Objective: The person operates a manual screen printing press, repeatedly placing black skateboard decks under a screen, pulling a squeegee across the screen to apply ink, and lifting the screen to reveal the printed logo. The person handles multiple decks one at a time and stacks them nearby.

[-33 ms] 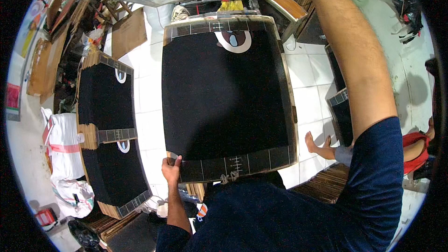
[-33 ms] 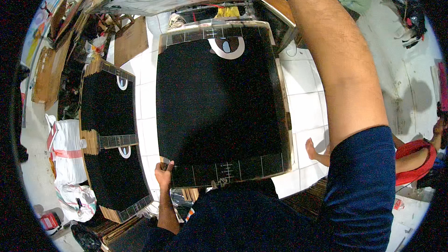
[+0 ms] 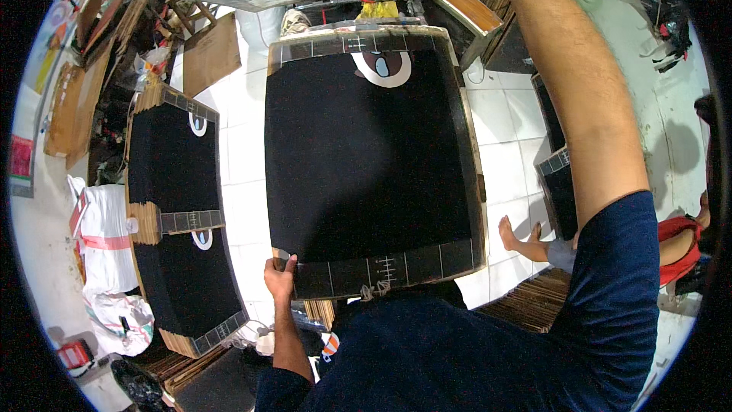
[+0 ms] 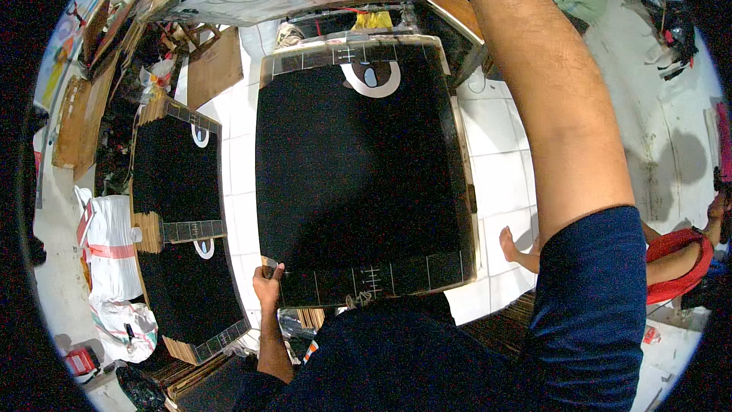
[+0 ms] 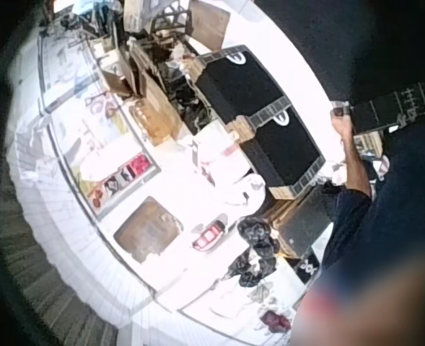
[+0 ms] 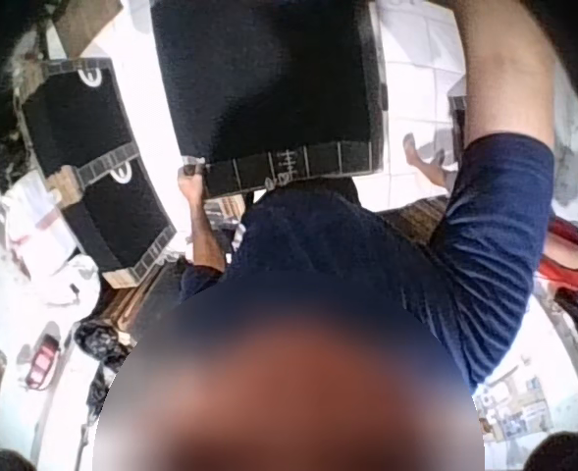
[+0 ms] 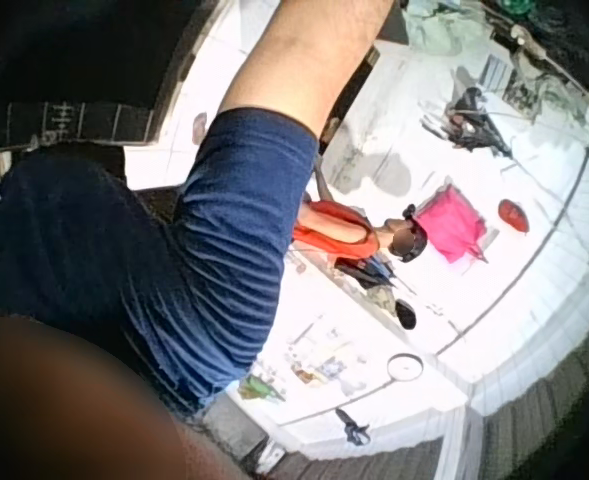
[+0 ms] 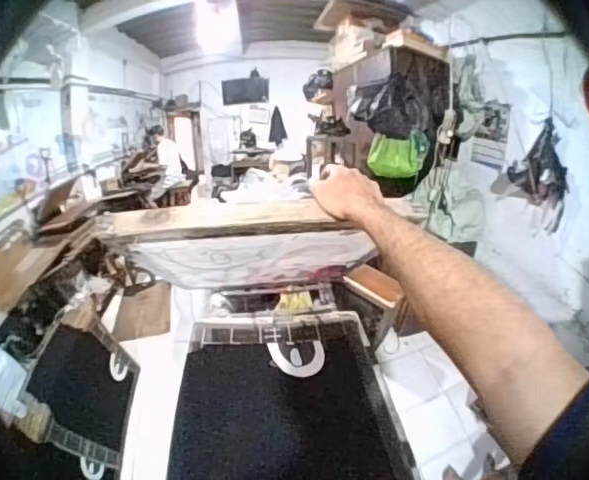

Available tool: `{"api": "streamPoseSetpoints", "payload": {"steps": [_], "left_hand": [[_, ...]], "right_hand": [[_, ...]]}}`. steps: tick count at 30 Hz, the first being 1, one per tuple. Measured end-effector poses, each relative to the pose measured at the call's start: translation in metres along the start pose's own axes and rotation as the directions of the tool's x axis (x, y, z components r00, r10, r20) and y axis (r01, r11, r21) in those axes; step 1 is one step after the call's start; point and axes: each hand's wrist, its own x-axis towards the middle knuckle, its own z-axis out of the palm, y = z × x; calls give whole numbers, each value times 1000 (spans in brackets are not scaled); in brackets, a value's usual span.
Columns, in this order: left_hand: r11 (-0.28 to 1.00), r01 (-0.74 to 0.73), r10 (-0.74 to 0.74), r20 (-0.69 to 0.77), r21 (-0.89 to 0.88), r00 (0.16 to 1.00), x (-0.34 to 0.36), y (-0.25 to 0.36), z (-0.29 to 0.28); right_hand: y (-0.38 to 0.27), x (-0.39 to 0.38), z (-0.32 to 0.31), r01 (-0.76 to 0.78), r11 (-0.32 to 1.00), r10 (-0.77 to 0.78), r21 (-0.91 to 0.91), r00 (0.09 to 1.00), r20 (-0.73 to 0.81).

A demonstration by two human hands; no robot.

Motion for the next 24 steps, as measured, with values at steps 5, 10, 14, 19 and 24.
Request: {"api": "streamPoseSetpoints", "payload": {"steps": [5,10,14,19,24], "left_hand": [[1000,9,-9,-45,-3,999,1,4,0],[999,33,-34,-28,-33,999,14,-1,14],[994,-22,27,-47,103,999,26,-5,22],[968,46,2,-192,248,981,44,29,31],[835,-469,539,-255,289,803,120,163,76]], "right_hand": [[3,11,3,2,1000,-2,12,1000,-18],[1,16,1,25,1000,-25,-9,1000,2],[-1,13,-1,24,1000,-24,7,1000,-11],[0,7,-3,-24,999,24,32,1000,11],[3,0,-5,47,995,-47,91,999,-3]]}}
